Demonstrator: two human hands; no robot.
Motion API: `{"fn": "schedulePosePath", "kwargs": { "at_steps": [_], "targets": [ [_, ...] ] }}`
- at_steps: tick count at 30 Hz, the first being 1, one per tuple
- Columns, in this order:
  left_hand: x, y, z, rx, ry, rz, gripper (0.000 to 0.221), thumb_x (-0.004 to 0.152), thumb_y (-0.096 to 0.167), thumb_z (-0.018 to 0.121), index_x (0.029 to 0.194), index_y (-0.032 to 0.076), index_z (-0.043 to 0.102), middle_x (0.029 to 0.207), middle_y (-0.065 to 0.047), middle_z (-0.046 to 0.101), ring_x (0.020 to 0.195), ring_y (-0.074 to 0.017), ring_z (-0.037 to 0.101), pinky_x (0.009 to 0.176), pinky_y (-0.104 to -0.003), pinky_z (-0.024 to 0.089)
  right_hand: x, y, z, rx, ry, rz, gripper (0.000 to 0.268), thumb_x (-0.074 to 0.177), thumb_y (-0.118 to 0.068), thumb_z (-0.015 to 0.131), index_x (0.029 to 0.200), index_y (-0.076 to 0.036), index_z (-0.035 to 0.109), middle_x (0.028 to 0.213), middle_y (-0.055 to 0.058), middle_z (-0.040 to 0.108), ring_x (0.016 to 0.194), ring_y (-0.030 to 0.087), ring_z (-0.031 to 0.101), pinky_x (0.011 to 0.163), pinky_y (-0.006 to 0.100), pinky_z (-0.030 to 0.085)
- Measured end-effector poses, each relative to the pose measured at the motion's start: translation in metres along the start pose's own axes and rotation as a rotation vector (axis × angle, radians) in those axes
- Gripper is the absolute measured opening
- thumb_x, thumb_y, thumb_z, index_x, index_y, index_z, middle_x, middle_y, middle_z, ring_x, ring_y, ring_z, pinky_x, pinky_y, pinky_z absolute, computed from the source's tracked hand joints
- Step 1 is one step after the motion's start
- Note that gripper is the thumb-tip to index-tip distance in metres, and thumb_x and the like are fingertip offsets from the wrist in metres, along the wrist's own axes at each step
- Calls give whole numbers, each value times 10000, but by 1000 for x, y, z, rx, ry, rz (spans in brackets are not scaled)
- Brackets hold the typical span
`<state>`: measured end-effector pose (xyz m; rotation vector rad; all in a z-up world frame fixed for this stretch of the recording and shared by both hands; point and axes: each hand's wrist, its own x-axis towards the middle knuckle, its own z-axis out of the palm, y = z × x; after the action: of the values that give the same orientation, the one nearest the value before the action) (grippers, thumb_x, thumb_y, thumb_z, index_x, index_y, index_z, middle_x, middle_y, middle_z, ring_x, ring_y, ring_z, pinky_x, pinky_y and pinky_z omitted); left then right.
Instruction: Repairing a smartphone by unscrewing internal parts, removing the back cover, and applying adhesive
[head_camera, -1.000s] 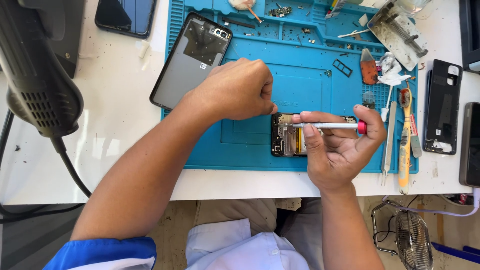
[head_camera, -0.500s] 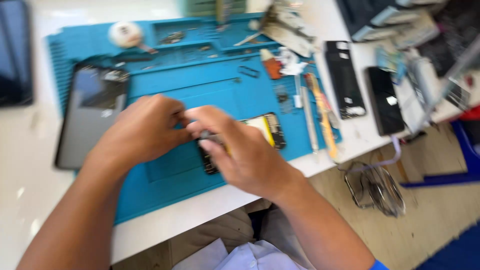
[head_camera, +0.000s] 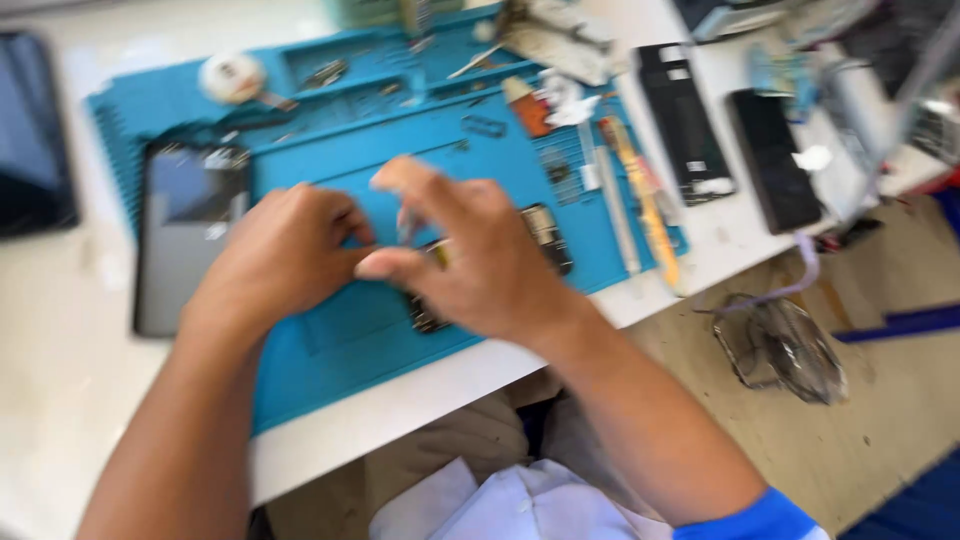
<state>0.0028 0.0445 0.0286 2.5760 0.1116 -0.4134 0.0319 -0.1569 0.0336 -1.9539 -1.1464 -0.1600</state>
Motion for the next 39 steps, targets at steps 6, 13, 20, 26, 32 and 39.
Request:
{"fn": "schedulePosePath", "kwargs": {
  "at_steps": [6, 13, 20, 26, 32, 39],
  "targets": [
    [-2, 3, -2, -2, -22, -44, 270, 831, 460, 839, 812, 215, 727, 743, -36, 680, 742, -292, 593, 569, -453, 390, -9, 1, 1, -67, -38, 41, 508, 1002, -359, 735, 1321, -89, 446, 914, 82, 671, 749, 172, 707, 692, 329, 579],
    [2, -3, 4, -2, -14, -35, 271, 805, 446, 854, 822, 214, 716, 706, -28, 647, 690, -278, 551, 552, -442, 370, -3, -14, -6, 255, -206, 150, 416, 1064, -54, 525, 1448, -85, 369, 1143, 118, 771, 1033, 215, 766, 938, 332, 582],
    [0, 0, -2, -15, -35, -55, 310, 798, 493, 868, 809, 229, 706, 786, -25, 687, 769, -295, 616, 573, -456, 412, 0, -15, -15, 207, -155, 159, 429, 1064, -319, 526, 1416, -101, 413, 1161, 173, 735, 1138, 249, 740, 1005, 390, 565],
    [2, -2, 0, -20, -57, -49, 347, 816, 518, 873, 850, 219, 699, 844, -7, 703, 788, -266, 623, 593, -433, 455, -5, 3, -11, -50, -76, 36, 413, 1000, -269, 706, 1317, -96, 506, 1014, 119, 755, 986, 239, 769, 857, 347, 581],
    [1, -1, -2, -25, -70, -67, 342, 811, 526, 865, 844, 228, 700, 847, -18, 702, 804, -276, 626, 601, -441, 450, 0, -13, -16, 122, -125, 123, 383, 1034, -126, 627, 1389, -40, 515, 1153, 151, 765, 1070, 195, 751, 971, 326, 600],
    [1, -2, -2, -17, -71, -73, 346, 799, 537, 862, 857, 233, 709, 874, -35, 710, 837, -315, 632, 597, -462, 437, -3, -10, -12, -64, -85, -1, 369, 1019, -109, 706, 1346, -51, 548, 1111, 146, 763, 1019, 207, 765, 965, 356, 601]
  ]
}}
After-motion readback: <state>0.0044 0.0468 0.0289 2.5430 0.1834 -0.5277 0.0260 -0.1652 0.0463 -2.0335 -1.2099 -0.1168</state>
